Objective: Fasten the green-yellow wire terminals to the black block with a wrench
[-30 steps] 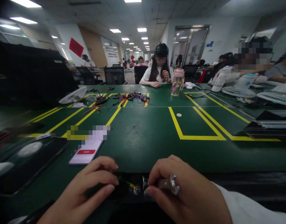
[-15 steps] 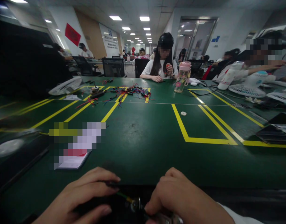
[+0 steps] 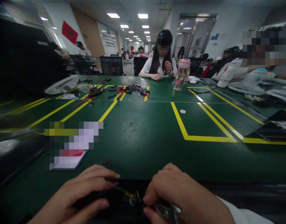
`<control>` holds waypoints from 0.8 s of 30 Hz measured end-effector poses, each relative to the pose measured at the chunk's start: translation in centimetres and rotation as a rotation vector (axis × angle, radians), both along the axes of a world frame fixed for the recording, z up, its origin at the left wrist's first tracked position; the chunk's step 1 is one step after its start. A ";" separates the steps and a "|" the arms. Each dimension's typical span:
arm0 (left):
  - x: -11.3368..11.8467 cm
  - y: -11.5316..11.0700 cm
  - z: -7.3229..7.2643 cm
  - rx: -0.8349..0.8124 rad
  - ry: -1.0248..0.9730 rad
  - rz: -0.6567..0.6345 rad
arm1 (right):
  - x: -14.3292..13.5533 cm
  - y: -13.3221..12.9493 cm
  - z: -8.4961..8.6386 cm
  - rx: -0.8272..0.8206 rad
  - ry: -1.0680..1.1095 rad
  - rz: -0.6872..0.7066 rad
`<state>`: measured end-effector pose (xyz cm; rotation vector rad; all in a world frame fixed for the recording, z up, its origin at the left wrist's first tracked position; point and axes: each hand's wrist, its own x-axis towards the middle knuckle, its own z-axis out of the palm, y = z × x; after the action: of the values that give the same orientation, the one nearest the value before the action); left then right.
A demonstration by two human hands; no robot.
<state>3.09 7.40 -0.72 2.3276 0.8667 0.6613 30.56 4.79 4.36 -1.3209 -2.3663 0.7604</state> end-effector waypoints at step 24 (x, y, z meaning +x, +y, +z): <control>0.4 0.2 0.3 0.002 0.034 -0.031 | 0.8 0.5 -3.3 0.196 0.224 0.230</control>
<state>3.46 7.60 -0.46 2.3554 0.8443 0.6110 31.33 5.31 1.03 -0.8483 -2.3634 0.6780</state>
